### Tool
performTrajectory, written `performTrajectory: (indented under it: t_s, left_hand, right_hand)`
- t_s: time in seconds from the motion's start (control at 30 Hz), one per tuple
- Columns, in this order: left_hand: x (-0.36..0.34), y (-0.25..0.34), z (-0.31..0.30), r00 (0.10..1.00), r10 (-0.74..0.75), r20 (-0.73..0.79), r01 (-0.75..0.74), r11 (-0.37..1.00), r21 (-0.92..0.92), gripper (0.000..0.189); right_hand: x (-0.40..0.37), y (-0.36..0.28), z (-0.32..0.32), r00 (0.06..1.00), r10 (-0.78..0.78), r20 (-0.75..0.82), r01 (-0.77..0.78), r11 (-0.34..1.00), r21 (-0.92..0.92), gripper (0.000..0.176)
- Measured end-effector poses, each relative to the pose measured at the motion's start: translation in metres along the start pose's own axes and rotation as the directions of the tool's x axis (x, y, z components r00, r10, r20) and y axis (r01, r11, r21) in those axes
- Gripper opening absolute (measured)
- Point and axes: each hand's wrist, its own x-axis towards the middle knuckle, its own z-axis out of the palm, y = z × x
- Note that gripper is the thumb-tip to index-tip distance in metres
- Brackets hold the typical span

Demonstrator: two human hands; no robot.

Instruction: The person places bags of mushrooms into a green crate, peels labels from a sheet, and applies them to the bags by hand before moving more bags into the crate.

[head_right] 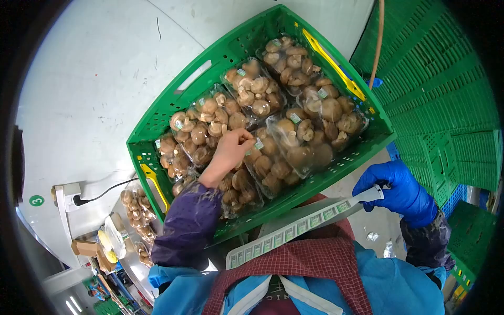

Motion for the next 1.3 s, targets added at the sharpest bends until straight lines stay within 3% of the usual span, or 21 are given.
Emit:
performTrajectory:
  t_s: [0.03,0.07,0.1,0.17,0.23,0.3,0.33,0.43,0.57,0.63,0.67,0.7,0.77,0.8,0.87,0.9,0.93,1.0,1.13,1.3]
  left_hand:
    - [0.004,-0.003,0.006,0.999,0.021,-0.047,-0.014,0.991,0.136,0.016]
    - [0.006,-0.003,0.009,0.98,0.179,-0.09,-0.148,0.948,0.282,0.023]
    - [0.006,-0.001,0.014,0.98,0.174,-0.096,-0.141,0.949,0.28,0.023]
    - [0.003,0.009,0.018,0.962,0.217,-0.168,-0.059,0.762,0.645,0.03]
    - [0.0,0.011,0.007,0.951,0.243,-0.19,-0.048,0.725,0.687,0.035]
    - [-0.01,0.019,-0.023,0.975,0.117,-0.187,-0.042,0.93,0.364,0.037]
    - [-0.015,0.016,-0.038,0.986,0.055,-0.159,-0.01,0.963,0.268,0.033]
    - [-0.03,-0.024,-0.062,0.998,-0.063,0.02,0.062,0.997,0.047,0.022]
    - [-0.044,-0.074,-0.052,0.993,-0.074,0.091,0.079,0.995,-0.057,0.018]
    - [-0.051,-0.073,-0.038,0.995,0.04,-0.089,-0.026,0.988,0.154,0.018]
    - [-0.054,-0.068,-0.036,0.96,0.208,-0.189,-0.136,0.932,0.337,0.02]
    - [-0.056,-0.061,-0.036,0.961,0.21,-0.179,-0.145,0.936,0.32,0.02]
    - [-0.062,-0.043,-0.04,0.872,0.424,-0.244,-0.093,0.633,0.768,0.02]
    - [-0.063,-0.033,-0.041,0.87,0.431,-0.239,-0.112,0.645,0.756,0.02]
    - [-0.071,-0.016,-0.041,0.886,0.374,-0.275,-0.213,0.854,0.474,0.021]
    - [-0.072,-0.012,-0.04,0.883,0.381,-0.273,-0.225,0.855,0.467,0.021]
    - [-0.074,-0.009,-0.04,0.942,0.228,-0.245,-0.174,0.959,0.224,0.021]
    - [-0.076,-0.016,-0.042,0.992,-0.009,-0.123,-0.021,0.971,-0.24,0.022]
    - [-0.08,-0.027,-0.049,0.987,0.038,-0.157,-0.037,0.999,0.01,0.022]
    - [-0.074,-0.06,-0.037,0.976,-0.064,-0.209,0.056,0.997,-0.045,0.024]
  right_hand:
    - [0.0,0.001,0.0,1.0,-0.003,0.0,0.003,1.0,-0.018,0.011]
    - [0.001,0.001,0.0,1.0,-0.007,0.003,0.007,0.999,-0.038,0.011]
    - [0.001,0.001,0.0,1.0,-0.007,0.01,0.007,0.999,-0.04,0.011]
    - [0.002,-0.002,0.002,1.0,0.026,-0.008,-0.026,1.0,-0.016,0.01]
    - [0.003,0.001,0.001,1.0,0.006,-0.004,-0.006,1.0,-0.02,0.01]
    - [0.005,0.001,0.002,1.0,-0.018,-0.001,0.018,1.0,-0.02,0.009]
    - [0.007,0.0,0.003,1.0,-0.015,-0.006,0.015,0.999,-0.032,0.008]
    - [0.012,-0.002,0.005,1.0,-0.013,0.003,0.013,0.999,-0.043,0.007]
    - [0.019,-0.008,0.01,1.0,-0.005,0.026,0.007,0.999,-0.043,0.008]
    - [0.023,-0.008,0.012,1.0,-0.026,0.004,0.027,0.999,-0.028,0.008]
    - [0.025,-0.007,0.013,0.999,-0.046,-0.023,0.046,0.999,-0.015,0.008]
    - [0.026,-0.006,0.013,0.999,-0.029,-0.033,0.028,0.999,-0.022,0.008]
    - [0.027,-0.006,0.014,0.991,-0.128,-0.028,0.127,0.991,-0.03,0.008]
    - [0.027,-0.007,0.016,0.992,-0.124,-0.035,0.123,0.992,-0.022,0.008]
    - [0.028,-0.009,0.019,0.993,-0.112,-0.043,0.11,0.993,-0.051,0.007]
    - [0.029,-0.011,0.02,0.992,-0.12,-0.031,0.117,0.991,-0.069,0.007]
    - [0.03,-0.013,0.02,0.989,-0.15,-0.013,0.147,0.981,-0.125,0.006]
    - [0.028,-0.016,0.022,0.99,-0.137,-0.014,0.134,0.982,-0.134,0.006]
    - [0.03,-0.007,0.025,0.991,-0.131,-0.004,0.13,0.989,-0.063,0.006]
    - [0.029,-0.009,0.026,0.997,-0.079,-0.013,0.077,0.992,-0.096,0.007]
